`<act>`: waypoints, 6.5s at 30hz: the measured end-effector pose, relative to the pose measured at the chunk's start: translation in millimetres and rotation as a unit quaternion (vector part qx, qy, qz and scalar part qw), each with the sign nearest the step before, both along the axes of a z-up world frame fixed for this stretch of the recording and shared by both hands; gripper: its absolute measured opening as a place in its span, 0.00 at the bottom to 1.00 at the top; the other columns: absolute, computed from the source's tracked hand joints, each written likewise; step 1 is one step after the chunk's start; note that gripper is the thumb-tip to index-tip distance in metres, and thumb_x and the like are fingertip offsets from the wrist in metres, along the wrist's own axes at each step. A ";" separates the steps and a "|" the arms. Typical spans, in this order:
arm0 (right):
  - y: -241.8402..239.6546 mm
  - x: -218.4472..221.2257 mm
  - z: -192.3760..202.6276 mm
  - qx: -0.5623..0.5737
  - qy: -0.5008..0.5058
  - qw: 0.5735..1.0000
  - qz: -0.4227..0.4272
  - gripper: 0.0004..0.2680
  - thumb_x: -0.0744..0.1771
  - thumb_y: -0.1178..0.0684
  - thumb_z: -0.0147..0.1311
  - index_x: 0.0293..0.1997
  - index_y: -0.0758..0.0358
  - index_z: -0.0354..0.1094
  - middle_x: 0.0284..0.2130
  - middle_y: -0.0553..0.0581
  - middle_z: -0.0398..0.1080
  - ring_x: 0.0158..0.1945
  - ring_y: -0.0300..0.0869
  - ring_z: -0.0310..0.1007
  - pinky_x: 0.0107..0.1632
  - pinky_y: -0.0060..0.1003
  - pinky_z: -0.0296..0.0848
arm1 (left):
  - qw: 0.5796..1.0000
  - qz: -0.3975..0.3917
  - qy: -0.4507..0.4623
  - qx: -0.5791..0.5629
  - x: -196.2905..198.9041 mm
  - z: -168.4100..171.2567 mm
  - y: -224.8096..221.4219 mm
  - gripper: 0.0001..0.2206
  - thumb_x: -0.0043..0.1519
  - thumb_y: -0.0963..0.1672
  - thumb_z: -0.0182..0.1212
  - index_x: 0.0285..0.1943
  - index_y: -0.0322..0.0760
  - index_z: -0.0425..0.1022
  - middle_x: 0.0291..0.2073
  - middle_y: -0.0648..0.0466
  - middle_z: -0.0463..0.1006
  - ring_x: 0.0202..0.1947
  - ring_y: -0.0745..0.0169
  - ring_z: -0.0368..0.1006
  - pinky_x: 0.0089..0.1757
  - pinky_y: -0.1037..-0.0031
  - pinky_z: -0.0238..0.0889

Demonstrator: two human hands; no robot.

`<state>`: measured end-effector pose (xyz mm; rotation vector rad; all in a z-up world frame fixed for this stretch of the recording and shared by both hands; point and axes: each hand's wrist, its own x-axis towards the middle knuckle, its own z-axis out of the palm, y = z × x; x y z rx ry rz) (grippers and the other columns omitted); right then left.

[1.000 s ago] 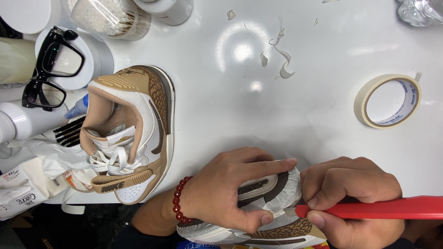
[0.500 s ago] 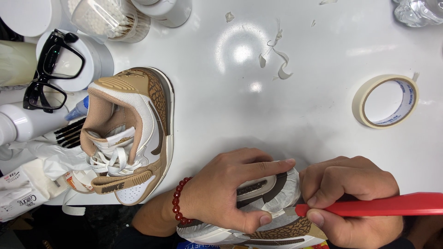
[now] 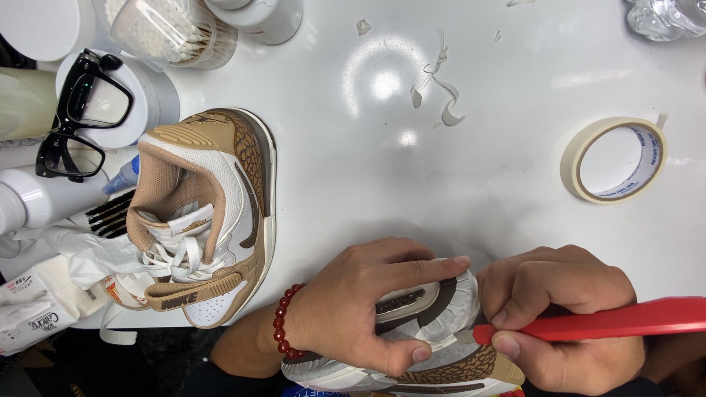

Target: The person holds a sneaker on their lap and uses a red utility knife to trim excess material along the edge of the midsole, rotating the shoe to work around the sole. They continue trimming different sections of the shoe's sole edge throughout the clip.

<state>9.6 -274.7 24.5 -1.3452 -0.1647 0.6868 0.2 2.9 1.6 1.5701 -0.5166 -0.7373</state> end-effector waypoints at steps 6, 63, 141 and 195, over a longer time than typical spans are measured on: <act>-0.6 13.3 0.8 0.044 -0.012 0.996 0.072 0.06 0.61 0.61 0.61 0.29 0.65 0.65 0.20 0.56 0.71 0.22 0.38 0.73 0.26 0.34 0.71 | 1.000 0.003 0.002 -0.002 -1.7 -1.3 -1.4 0.35 0.54 0.53 0.65 0.73 0.41 0.68 0.50 0.48 0.79 0.47 0.56 0.80 0.48 0.72 0.76; 3.1 11.0 -3.4 0.108 0.115 0.987 -0.006 0.06 0.59 0.60 0.62 0.23 0.65 0.66 0.17 0.55 0.69 0.20 0.38 0.66 0.24 0.35 0.62 | 0.999 -0.008 -0.006 -0.044 -0.9 4.6 -1.6 0.34 0.59 0.57 0.59 0.70 0.33 0.70 0.53 0.41 0.77 0.49 0.51 0.79 0.48 0.68 0.75; 17.7 -15.5 -10.1 0.009 -0.315 0.945 -0.087 0.05 0.62 0.64 0.59 0.31 0.68 0.64 0.24 0.61 0.71 0.22 0.39 0.75 0.25 0.35 0.74 | 0.991 0.128 -0.018 0.030 -0.9 2.0 3.9 0.36 0.52 0.50 0.62 0.73 0.37 0.68 0.51 0.47 0.78 0.51 0.57 0.79 0.54 0.71 0.73; 70.6 -67.2 -1.0 0.069 -0.147 0.936 -0.313 0.11 0.71 0.53 0.52 0.58 0.69 0.63 0.45 0.74 0.74 0.44 0.48 0.80 0.46 0.38 0.81 | 0.951 0.287 -0.104 0.042 -18.8 11.3 8.7 0.35 0.60 0.53 0.61 0.72 0.25 0.65 0.56 0.43 0.73 0.55 0.58 0.78 0.53 0.73 0.75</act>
